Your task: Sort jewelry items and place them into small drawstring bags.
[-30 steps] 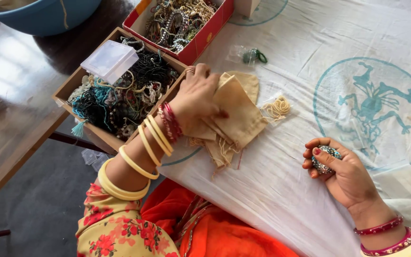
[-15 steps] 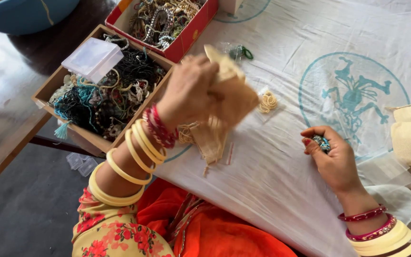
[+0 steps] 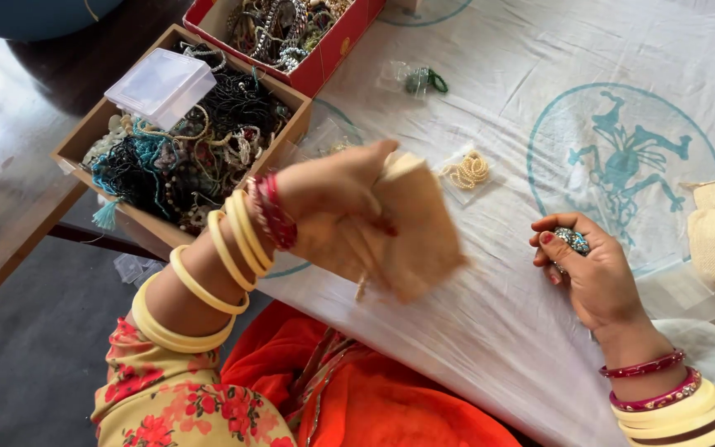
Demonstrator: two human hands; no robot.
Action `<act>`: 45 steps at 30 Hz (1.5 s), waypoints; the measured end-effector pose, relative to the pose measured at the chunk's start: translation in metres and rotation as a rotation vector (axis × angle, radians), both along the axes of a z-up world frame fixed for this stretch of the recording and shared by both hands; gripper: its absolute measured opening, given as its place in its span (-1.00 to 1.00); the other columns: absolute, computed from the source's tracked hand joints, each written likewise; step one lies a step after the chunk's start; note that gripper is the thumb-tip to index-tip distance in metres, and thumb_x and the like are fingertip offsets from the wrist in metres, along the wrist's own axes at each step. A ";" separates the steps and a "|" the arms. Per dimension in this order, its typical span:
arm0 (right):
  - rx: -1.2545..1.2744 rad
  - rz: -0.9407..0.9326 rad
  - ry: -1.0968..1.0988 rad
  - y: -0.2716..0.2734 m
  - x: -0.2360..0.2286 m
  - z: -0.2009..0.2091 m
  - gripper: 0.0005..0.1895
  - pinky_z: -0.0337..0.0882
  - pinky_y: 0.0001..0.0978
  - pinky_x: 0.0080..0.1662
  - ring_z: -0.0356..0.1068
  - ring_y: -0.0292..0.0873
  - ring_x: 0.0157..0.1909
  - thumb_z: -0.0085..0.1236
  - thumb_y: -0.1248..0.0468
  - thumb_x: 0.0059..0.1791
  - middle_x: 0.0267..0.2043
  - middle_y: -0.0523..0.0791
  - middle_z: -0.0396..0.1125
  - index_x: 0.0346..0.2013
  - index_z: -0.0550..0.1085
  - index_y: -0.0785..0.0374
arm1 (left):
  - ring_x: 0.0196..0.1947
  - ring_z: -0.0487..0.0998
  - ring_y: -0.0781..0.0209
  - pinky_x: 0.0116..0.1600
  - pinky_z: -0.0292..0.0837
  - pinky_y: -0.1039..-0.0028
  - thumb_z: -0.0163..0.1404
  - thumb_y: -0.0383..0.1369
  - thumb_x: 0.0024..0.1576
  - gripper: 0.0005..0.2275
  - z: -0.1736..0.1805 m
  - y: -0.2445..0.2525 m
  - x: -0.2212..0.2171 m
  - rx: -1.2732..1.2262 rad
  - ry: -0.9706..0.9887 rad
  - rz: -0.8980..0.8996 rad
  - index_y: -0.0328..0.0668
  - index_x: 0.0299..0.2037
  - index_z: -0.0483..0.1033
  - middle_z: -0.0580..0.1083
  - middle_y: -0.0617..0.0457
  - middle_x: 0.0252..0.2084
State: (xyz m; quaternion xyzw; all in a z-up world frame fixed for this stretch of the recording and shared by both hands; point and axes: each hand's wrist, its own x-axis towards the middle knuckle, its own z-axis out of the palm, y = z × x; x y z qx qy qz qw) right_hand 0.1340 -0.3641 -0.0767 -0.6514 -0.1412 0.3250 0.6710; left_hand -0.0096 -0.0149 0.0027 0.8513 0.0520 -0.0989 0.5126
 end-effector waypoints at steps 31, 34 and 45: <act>-0.015 0.011 0.015 0.003 0.002 -0.001 -0.80 0.30 -0.52 -0.43 0.37 -0.33 -0.39 0.15 0.32 0.02 -0.30 -0.12 0.46 -0.08 0.52 0.32 | -0.21 0.70 0.11 -0.12 0.71 0.32 0.27 -0.45 0.03 -0.66 -0.023 0.029 0.261 -0.702 -0.439 0.374 -0.51 -0.04 0.55 0.64 -0.14 -0.15; -0.016 0.016 0.068 0.004 0.006 0.002 -0.80 0.32 -0.50 -0.46 0.40 -0.31 -0.39 0.12 0.32 0.02 -0.32 -0.11 0.42 -0.10 0.52 0.34 | -0.25 0.69 0.08 -0.23 0.71 0.25 0.28 -0.41 -0.04 -0.65 -0.040 0.038 0.272 -0.639 -0.215 0.564 -0.43 -0.07 0.55 0.61 -0.14 -0.15; 0.003 0.039 0.059 0.004 0.007 0.000 -0.80 0.30 -0.53 -0.47 0.38 -0.34 -0.38 0.10 0.33 0.03 -0.29 -0.08 0.42 -0.09 0.50 0.36 | 0.00 0.61 -0.04 0.06 0.51 0.31 0.48 -0.10 -0.19 -0.35 -0.059 0.123 0.217 0.507 -0.077 0.656 -0.46 -0.06 0.49 0.55 -0.26 -0.02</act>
